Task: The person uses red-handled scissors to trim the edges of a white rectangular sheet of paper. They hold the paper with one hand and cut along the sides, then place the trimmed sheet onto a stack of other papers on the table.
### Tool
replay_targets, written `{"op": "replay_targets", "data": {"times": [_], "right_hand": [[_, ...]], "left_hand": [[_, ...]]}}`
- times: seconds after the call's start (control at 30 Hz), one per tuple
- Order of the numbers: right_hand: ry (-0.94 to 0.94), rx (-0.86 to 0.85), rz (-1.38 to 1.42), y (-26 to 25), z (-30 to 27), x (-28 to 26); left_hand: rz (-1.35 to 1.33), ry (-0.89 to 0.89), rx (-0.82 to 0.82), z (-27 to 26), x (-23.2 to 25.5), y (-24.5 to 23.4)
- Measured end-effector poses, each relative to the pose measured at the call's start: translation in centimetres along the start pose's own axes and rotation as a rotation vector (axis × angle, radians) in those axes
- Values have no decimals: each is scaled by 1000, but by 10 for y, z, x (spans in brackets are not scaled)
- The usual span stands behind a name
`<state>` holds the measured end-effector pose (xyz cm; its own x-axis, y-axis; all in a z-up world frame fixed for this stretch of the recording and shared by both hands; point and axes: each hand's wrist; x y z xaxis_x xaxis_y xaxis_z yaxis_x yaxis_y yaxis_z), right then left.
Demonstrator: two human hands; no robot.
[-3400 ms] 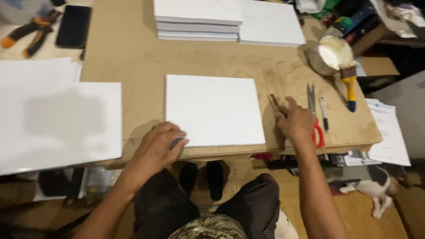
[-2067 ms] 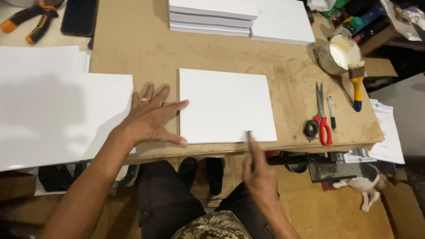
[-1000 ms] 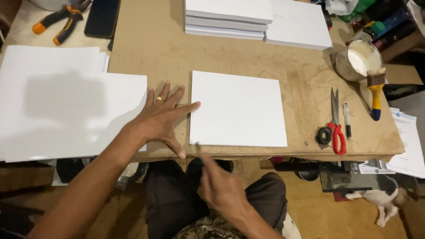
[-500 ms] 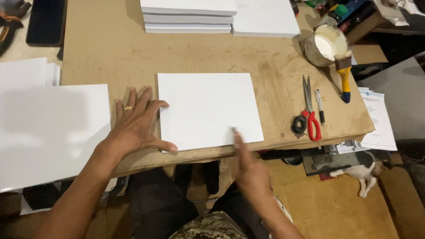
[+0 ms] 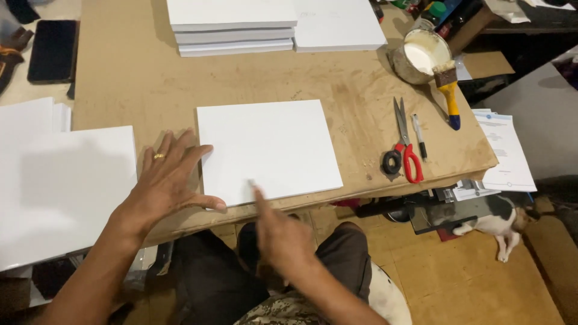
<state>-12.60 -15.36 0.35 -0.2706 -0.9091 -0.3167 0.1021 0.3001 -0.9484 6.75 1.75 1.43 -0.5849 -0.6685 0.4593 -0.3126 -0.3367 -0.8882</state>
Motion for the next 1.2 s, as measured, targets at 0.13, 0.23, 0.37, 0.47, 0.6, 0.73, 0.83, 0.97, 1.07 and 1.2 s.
{"op": "replay_targets", "data": {"times": [0.13, 0.23, 0.37, 0.47, 0.6, 0.73, 0.83, 0.97, 1.07, 1.2], "right_hand": [[49, 497, -366, 10, -14, 131], [374, 513, -103, -33, -14, 170], [145, 579, 50, -52, 12, 158], [225, 475, 92, -62, 56, 147], [311, 451, -44, -75, 84, 189], [323, 589, -254, -76, 82, 314], [449, 410, -353, -84, 78, 359], [453, 408, -317, -73, 95, 399], [374, 527, -205, -84, 91, 387], [433, 686, 431, -122, 65, 294]], "left_hand": [[-57, -15, -11, 0, -1, -3], [8, 40, -52, 14, 5, -12], [93, -110, -93, 43, 42, -25], [44, 52, 101, 74, 67, 6], [-98, 252, 311, 151, 99, 80], [-60, 211, 399, 211, 127, 140], [-4, 109, 465, 224, 152, 151], [23, 85, 521, 222, 162, 154], [-45, 258, 521, 213, 158, 168], [-151, 645, 258, 165, 163, 147]]}}
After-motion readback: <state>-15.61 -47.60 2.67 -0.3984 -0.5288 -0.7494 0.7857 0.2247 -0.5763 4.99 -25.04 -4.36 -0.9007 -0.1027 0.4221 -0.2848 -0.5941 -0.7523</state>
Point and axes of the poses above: each hand's wrist, its own z-axis towards the middle knuckle, its own y-axis out of the palm, x = y × z, and after that the axes turned 10 degrees about x, right-handed
